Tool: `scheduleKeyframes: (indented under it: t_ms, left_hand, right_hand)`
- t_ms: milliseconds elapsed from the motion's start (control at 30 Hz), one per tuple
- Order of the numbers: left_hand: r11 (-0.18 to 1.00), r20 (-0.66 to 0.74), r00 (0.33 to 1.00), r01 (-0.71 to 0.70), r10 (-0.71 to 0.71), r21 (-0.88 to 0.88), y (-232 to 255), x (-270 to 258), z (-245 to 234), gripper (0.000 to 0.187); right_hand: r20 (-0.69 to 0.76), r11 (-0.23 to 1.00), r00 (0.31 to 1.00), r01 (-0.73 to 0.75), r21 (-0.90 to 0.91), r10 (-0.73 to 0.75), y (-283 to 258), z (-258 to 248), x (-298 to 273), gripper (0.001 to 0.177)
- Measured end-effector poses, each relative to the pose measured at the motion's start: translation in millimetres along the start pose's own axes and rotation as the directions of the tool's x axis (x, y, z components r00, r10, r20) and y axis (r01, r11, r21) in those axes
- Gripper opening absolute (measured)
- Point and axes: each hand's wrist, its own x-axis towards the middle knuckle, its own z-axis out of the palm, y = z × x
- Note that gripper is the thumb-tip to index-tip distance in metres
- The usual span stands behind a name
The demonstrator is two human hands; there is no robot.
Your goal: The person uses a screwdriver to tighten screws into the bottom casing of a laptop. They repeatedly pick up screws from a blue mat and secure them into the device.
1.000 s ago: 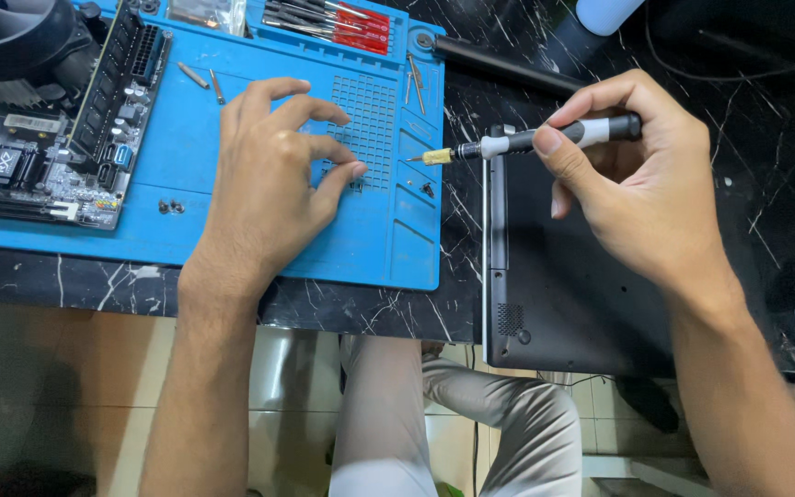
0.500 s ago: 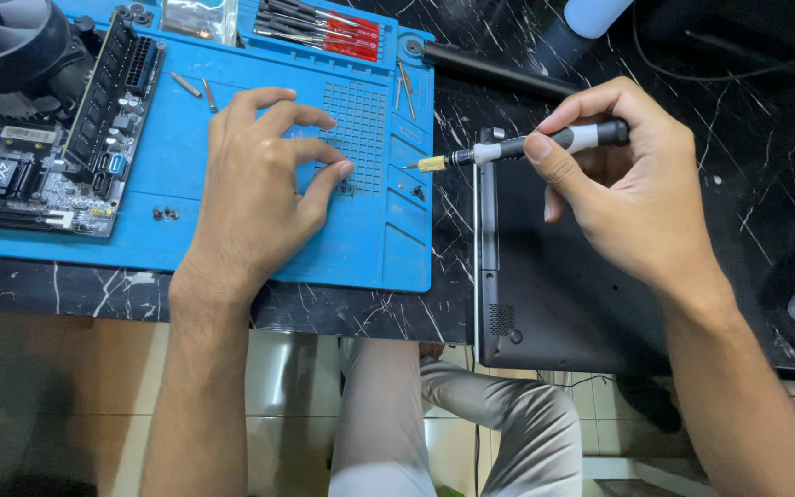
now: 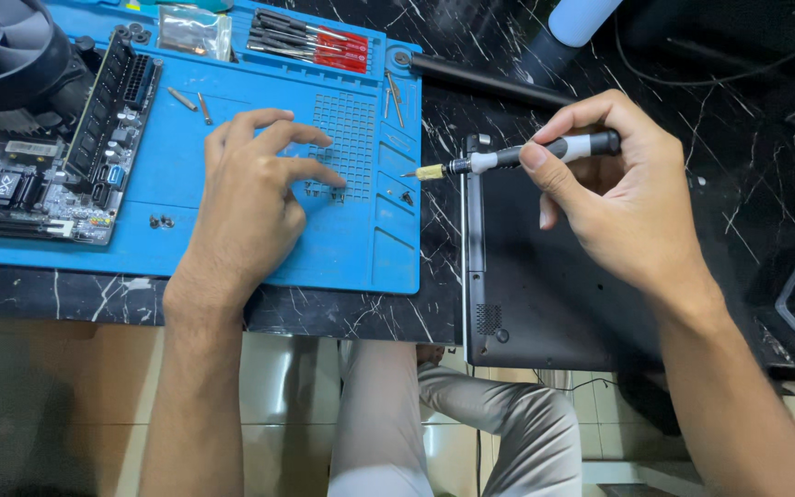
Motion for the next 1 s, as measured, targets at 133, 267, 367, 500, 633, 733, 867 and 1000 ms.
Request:
scheduleKeyframes:
  t_ms: [133,267,367,500,633,733,867,1000]
  left_hand:
    - [1.0,-0.023,1.0,-0.007,0.007,0.004,0,-1,1,0.054]
    - [1.0,-0.047,0.999,-0.016,0.016,0.011,-1,0,-2,0.052]
    - [0.999,-0.077,0.997,-0.023,0.026,0.034,0,0,-3,0.049]
    - [0.999,-0.087,0.995,-0.041,0.043,0.026,1,0,-3,0.052]
    - [0.999,-0.046,0.998,-0.051,0.051,-0.004,-1,-1,0,0.051]
    - [0.999,-0.025,0.999,-0.038,0.038,0.0,0,-1,0,0.052]
    - [0.999,-0.041,0.999,-0.028,0.029,0.014,-1,-1,-1,0.049]
    - [0.999,-0.067,0.997,-0.042,0.044,0.031,-3,0,-1,0.049]
  right_hand:
    - [-0.006,1.0,1.0,-0.011,-0.005,0.011,2,-4,-4,0.017]
    - [-0.01,1.0,1.0,-0.011,-0.001,0.011,1,-9,-5,0.017]
    - [-0.011,1.0,1.0,-0.016,-0.026,0.015,-2,-11,-6,0.017]
    - [-0.006,1.0,1.0,-0.014,-0.021,0.014,-2,-10,-7,0.017]
    - [0.002,1.0,1.0,-0.01,-0.003,0.01,-1,-9,-7,0.017]
    - [0.001,1.0,1.0,-0.015,-0.003,0.015,0,-8,-8,0.017]
    - [0.001,1.0,1.0,-0.013,0.007,0.013,1,-8,-8,0.017]
    - [0.006,1.0,1.0,0.002,0.011,-0.002,1,-9,-8,0.017]
